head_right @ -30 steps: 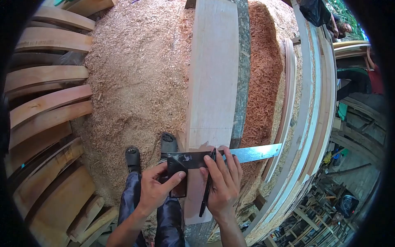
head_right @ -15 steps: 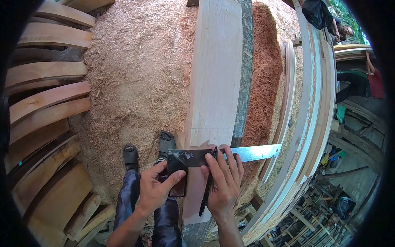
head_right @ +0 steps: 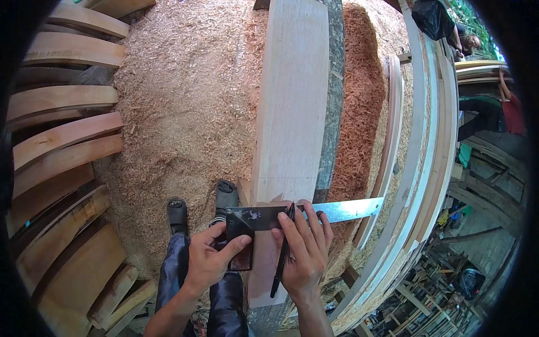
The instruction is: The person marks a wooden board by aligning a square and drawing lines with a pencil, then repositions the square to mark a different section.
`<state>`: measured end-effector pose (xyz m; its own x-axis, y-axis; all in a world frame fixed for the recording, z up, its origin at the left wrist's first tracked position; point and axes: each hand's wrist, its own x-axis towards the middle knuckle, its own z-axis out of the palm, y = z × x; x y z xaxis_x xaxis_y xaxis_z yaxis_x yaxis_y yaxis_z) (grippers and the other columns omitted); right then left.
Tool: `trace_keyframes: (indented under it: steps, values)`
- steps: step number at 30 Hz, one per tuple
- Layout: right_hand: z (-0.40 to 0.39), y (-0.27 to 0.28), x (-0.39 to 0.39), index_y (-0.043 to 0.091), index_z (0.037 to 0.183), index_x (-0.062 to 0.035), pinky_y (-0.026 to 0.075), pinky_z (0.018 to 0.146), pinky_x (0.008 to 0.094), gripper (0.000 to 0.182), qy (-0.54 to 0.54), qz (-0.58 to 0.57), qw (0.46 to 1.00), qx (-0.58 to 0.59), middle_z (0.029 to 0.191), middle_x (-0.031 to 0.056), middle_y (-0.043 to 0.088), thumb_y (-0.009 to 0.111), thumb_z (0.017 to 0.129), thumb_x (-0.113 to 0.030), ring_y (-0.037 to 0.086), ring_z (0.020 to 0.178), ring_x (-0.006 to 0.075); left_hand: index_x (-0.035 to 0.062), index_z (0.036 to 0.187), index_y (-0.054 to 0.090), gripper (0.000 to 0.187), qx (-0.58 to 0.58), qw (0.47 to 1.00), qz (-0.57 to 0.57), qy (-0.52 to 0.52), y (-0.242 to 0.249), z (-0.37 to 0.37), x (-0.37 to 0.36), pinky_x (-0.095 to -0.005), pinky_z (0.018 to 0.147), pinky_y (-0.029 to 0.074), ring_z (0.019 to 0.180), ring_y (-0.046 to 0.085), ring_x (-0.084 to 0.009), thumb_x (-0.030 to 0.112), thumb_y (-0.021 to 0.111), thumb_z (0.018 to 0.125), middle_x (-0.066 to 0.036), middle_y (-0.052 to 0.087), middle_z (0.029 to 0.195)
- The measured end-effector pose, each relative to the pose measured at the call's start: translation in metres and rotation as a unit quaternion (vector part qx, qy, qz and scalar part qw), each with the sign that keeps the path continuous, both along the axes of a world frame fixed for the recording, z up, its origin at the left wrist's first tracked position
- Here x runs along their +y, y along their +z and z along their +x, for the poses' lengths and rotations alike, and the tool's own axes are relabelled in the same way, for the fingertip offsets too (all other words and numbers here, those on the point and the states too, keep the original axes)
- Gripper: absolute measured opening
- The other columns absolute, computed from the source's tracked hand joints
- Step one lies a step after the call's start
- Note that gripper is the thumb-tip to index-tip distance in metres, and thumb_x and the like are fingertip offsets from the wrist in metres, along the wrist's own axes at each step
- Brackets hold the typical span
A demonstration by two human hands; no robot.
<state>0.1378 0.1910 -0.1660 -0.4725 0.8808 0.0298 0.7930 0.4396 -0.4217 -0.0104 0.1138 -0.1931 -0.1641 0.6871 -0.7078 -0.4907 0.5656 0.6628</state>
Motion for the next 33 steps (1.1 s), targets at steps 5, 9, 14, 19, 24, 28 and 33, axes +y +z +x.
trace_keyframes:
  steps: [5, 9, 14, 19, 24, 28, 33]
  values:
    - [0.0000, 0.0000, 0.0008, 0.071, 0.112, -0.0070, 0.037, 0.104, 0.0503, 0.032, 0.005, 0.008, 1.000, -0.003, 0.116, 0.0149, 0.067, 0.075, 0.081, -0.011, 0.057, 0.121, 0.0326, -0.0047, 0.106, 0.067, 0.024, 0.005, 1.000, 0.004, -0.004, -0.0008, 0.0000, 0.0004, -0.0207, 0.071, 0.051, 0.080, 0.062, -0.0060, 0.009, 0.073, 0.087, -0.004, 0.071, 0.092]
    - [-0.0010, 0.0017, 0.0023, 0.071, 0.112, -0.0071, 0.037, 0.103, 0.0502, 0.032, 0.005, 0.008, 1.000, -0.002, 0.115, 0.0148, 0.067, 0.075, 0.080, -0.012, 0.057, 0.120, 0.0326, -0.0041, 0.103, 0.068, 0.025, 0.003, 1.000, 0.019, 0.015, -0.0003, 0.0008, 0.0013, -0.0195, 0.056, 0.050, 0.069, 0.062, -0.0048, 0.015, 0.073, 0.087, -0.004, 0.069, 0.079]
    - [-0.0001, 0.0013, 0.0024, 0.071, 0.112, -0.0075, 0.037, 0.103, 0.0504, 0.032, 0.011, 0.008, 1.000, -0.004, 0.116, 0.0146, 0.067, 0.075, 0.081, -0.012, 0.058, 0.120, 0.0325, -0.0036, 0.103, 0.068, 0.025, -0.010, 0.999, 0.019, 0.024, -0.0018, 0.0017, 0.0001, -0.0195, 0.056, 0.051, 0.069, 0.062, -0.0050, 0.015, 0.073, 0.087, -0.005, 0.070, 0.081]
    - [0.0003, 0.0008, 0.0024, 0.071, 0.112, -0.0076, 0.037, 0.103, 0.0503, 0.032, 0.011, 0.008, 1.000, -0.010, 0.116, 0.0144, 0.067, 0.075, 0.081, -0.013, 0.058, 0.120, 0.0324, -0.0046, 0.107, 0.068, 0.024, -0.022, 1.000, -0.004, 0.000, 0.0002, -0.0016, 0.0015, -0.0203, 0.072, 0.051, 0.081, 0.063, -0.0065, 0.008, 0.073, 0.087, -0.005, 0.071, 0.093]
    - [0.0009, 0.0016, 0.0029, 0.070, 0.112, -0.0076, 0.037, 0.104, 0.0494, 0.032, 0.008, 0.005, 1.000, -0.011, 0.116, 0.0144, 0.067, 0.075, 0.081, -0.014, 0.058, 0.120, 0.0319, -0.0043, 0.106, 0.067, 0.024, -0.008, 1.000, -0.009, -0.015, 0.0033, -0.0027, 0.0037, -0.0201, 0.071, 0.051, 0.080, 0.063, -0.0063, 0.009, 0.072, 0.087, -0.005, 0.071, 0.093]
    - [0.0015, 0.0052, 0.0040, 0.070, 0.113, -0.0082, 0.037, 0.103, 0.0484, 0.034, 0.009, -0.005, 1.000, -0.013, 0.117, 0.0141, 0.067, 0.076, 0.080, -0.014, 0.058, 0.119, 0.0315, -0.0042, 0.106, 0.067, 0.024, 0.015, 0.999, -0.013, -0.032, 0.0038, -0.0036, 0.0032, -0.0200, 0.068, 0.051, 0.078, 0.063, -0.0059, 0.011, 0.072, 0.088, -0.005, 0.071, 0.091]
    - [0.0018, 0.0058, 0.0048, 0.070, 0.114, -0.0096, 0.038, 0.101, 0.0474, 0.035, 0.012, -0.005, 1.000, -0.011, 0.116, 0.0134, 0.067, 0.076, 0.080, -0.013, 0.059, 0.119, 0.0311, -0.0049, 0.100, 0.068, 0.025, 0.022, 1.000, 0.017, 0.011, 0.0021, 0.0009, 0.0028, -0.0200, 0.052, 0.049, 0.066, 0.062, -0.0050, 0.016, 0.073, 0.087, -0.005, 0.069, 0.078]
